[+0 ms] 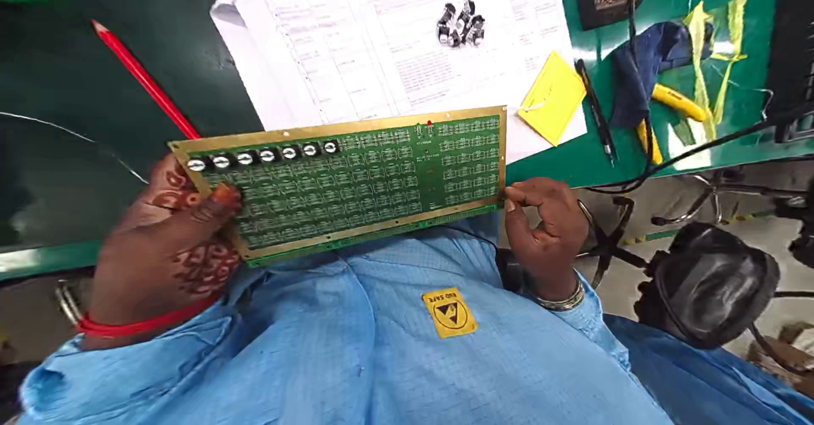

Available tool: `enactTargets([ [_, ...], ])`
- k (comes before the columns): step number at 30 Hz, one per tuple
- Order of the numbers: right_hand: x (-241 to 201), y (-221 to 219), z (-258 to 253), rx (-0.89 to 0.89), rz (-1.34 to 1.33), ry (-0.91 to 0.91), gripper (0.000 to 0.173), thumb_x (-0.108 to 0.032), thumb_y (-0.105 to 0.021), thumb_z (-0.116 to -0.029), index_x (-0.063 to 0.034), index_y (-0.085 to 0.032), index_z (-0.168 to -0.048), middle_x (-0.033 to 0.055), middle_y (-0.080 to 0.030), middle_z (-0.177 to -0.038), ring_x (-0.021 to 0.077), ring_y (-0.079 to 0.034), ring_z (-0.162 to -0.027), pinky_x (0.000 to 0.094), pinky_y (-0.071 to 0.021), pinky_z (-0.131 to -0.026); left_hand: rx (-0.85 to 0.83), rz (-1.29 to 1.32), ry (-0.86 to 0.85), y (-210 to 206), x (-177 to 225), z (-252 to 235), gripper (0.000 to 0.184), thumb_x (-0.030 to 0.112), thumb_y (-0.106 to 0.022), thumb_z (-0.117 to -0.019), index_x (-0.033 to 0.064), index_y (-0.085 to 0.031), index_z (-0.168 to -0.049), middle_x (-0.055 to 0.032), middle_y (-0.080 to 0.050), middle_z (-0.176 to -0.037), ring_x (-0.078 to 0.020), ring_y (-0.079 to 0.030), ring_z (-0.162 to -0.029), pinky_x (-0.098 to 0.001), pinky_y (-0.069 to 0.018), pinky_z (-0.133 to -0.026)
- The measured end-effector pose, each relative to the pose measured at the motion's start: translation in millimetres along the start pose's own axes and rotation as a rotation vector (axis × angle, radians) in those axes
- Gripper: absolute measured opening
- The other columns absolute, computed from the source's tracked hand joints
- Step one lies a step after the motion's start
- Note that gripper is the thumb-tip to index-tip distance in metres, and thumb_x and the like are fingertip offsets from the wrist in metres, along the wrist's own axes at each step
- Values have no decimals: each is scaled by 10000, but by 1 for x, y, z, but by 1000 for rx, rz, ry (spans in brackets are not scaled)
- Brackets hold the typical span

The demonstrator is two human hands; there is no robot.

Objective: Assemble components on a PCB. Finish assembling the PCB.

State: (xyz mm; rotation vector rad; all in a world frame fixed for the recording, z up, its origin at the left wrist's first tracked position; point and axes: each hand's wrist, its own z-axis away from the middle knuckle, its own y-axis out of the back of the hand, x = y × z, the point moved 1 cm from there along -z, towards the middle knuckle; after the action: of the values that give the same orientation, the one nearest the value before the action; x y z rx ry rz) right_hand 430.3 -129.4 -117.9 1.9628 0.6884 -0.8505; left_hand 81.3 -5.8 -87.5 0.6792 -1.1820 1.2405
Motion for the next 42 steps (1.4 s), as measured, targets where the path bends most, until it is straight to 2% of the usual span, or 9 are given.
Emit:
enactTargets([
  [7, 1, -2, 1, -6, 31, 20, 146, -48, -620, -911, -24, -754, -963, 98, -674, -971, 130, -648, -944, 243, -550, -812, -46, -12, -9, 9, -4, -1, 398, 73, -532, -1008, 208, -498, -1381, 68, -686, -1185, -46, -682, -1052, -235, -578, -920],
  [10, 0, -3, 1, -14, 78, 30, 151, -54, -609, -917, -24, -752, -957, 106, -677, -960, 142, -644, -935, 252, -537, -809, -33, -24, -1, 7, -3, -1, 398, 57, -506, -1004, 211, -497, -1372, 77, -684, -1176, -31, -677, -1047, -219, -574, -915],
  [18, 0, -6, 1, -33, 99, 43, 214, -63, -576, -932, -36, -772, -1012, 100, -630, -937, 144, -599, -914, 243, -501, -797, -68, 23, -8, 10, -5, -2, 391, 70, -539, -1001, 216, -498, -1362, 61, -677, -1188, -49, -676, -1061, -231, -576, -919],
  [23, 1, -5, 2, -37, 85, 61, 218, -72, -567, -927, -56, -782, -964, 80, -620, -910, 131, -575, -901, 244, -475, -794, -100, 40, -6, 33, -19, -2, 509, 108, -581, -1015, 205, -410, -1484, -10, -628, -1309, -138, -659, -1143, -303, -573, -956],
  [29, -1, -5, 3, -50, 120, 95, 232, -88, -555, -927, -63, -785, -921, 88, -629, -893, 143, -574, -884, 249, -465, -781, -90, -34, -9, 34, -18, -1, 490, 134, -574, -1023, 223, -421, -1479, 21, -632, -1293, -104, -659, -1125, -271, -574, -935],
  [32, -1, -5, 4, -55, 121, 109, 232, -89, -554, -932, -56, -784, -926, 85, -613, -881, 150, -564, -897, 243, -459, -790, -89, -29, -5, 34, -18, -2, 485, 138, -581, -1022, 215, -425, -1474, 14, -638, -1287, -107, -667, -1111, -269, -582, -919],
  [36, -2, -6, 4, -63, 123, 122, 242, -103, -547, -938, -71, -787, -941, 77, -608, -876, 138, -555, -872, 243, -445, -777, -61, -16, -1, 34, -19, -1, 508, 126, -582, -1016, 198, -407, -1487, 1, -626, -1309, -122, -655, -1143, -290, -568, -956],
  [42, -5, -9, 5, -79, 127, 150, 255, -101, -537, -940, -69, -789, -963, 93, -617, -878, 153, -568, -883, 259, -450, -796, -99, 6, -5, 25, -13, -1, 444, 108, -549, -1027, 203, -447, -1448, 25, -641, -1270, -93, -658, -1127, -268, -567, -953],
])
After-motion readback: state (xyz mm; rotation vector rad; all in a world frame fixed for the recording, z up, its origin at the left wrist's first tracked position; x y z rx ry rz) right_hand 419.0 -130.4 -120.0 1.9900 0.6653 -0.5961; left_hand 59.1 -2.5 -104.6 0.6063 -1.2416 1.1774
